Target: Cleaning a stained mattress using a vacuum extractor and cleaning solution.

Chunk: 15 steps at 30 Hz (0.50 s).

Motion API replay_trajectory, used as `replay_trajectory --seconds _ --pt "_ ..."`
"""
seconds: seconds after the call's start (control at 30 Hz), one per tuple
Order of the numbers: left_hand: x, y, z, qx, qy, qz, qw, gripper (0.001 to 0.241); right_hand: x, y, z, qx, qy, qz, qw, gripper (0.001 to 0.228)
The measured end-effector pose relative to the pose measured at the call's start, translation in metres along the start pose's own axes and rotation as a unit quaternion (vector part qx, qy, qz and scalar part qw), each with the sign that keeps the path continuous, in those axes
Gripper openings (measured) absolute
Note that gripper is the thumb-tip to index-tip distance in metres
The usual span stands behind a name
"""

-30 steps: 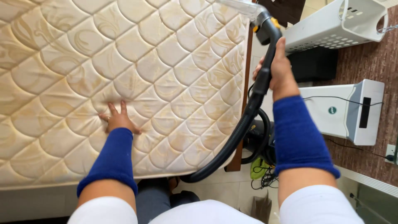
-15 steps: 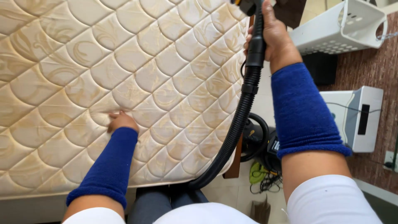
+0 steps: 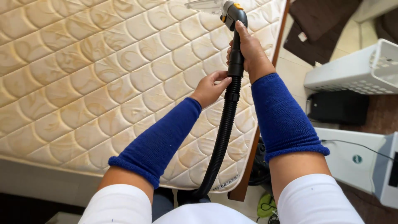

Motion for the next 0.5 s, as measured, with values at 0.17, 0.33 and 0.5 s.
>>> replay_trajectory --seconds 0.17,0.33,0.5 --pt "0.002 0.045 -0.072 -0.034 0.033 0.154 0.987 0.082 0.003 0.022 0.041 -0.029 -0.005 -0.017 0.999 0.066" --pt "-0.053 0.112 -0.135 -0.1 0.01 0.097 0.99 0.07 -0.004 0.007 0.081 -0.044 -0.056 -0.003 0.997 0.062" --pt "-0.089 0.141 -0.136 -0.082 -0.118 -0.089 0.986 0.09 0.01 0.015 0.112 -0.071 -0.045 -0.047 0.995 0.059"
Point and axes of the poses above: each hand's wrist, its own y-axis towards the middle knuckle, its own z-axis out of the palm, x = y × z, the point moved 10 cm from there along y, towards the middle knuckle, and after that the axes turned 10 degrees about -y, right-handed, at the moved point
